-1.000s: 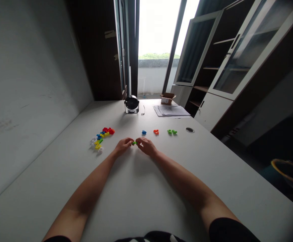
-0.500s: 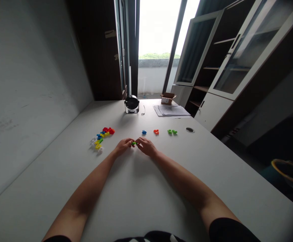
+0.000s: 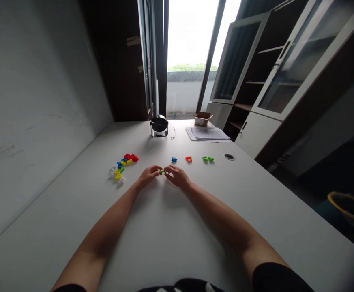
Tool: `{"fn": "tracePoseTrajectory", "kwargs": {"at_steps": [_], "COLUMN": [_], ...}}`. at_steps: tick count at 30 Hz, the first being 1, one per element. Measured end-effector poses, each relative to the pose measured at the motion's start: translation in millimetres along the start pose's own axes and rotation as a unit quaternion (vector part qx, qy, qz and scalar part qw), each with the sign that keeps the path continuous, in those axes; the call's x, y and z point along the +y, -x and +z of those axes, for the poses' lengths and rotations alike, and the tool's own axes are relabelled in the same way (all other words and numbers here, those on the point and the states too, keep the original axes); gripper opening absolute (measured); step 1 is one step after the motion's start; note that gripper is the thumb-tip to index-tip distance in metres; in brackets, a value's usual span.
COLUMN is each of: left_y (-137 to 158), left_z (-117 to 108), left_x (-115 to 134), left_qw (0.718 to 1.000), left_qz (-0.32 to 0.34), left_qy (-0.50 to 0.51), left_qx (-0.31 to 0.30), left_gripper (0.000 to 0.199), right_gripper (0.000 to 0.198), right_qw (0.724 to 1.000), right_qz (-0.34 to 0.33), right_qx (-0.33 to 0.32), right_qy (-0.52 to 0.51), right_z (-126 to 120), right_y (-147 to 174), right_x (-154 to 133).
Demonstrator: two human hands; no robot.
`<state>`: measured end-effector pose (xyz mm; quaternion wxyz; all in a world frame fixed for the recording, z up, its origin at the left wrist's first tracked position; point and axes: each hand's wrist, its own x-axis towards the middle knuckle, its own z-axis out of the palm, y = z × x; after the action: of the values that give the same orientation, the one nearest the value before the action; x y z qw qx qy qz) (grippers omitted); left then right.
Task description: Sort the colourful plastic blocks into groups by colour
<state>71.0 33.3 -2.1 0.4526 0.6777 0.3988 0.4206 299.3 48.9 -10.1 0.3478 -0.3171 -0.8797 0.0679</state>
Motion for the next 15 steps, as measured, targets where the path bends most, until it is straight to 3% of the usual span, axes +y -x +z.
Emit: {"fn": "tracePoseTrajectory", "kwargs": {"at_steps": [15], "left_y": [4.6], "left_z": [-0.7], "left_x": [5.4], "left_qw": [1.0], "left_qz": [-0.01], "left_qy": [-0.026], "left_qx": [-0.006], "left_gripper": [0.038], "right_gripper": [0.015], "right_qw": [0.999], "right_qz": [0.0], "right_qx": [0.012], "right_qy": [-0.039], "right_z": [0.9], "right_y": [-1.2], "right_x": [-0.1]}}
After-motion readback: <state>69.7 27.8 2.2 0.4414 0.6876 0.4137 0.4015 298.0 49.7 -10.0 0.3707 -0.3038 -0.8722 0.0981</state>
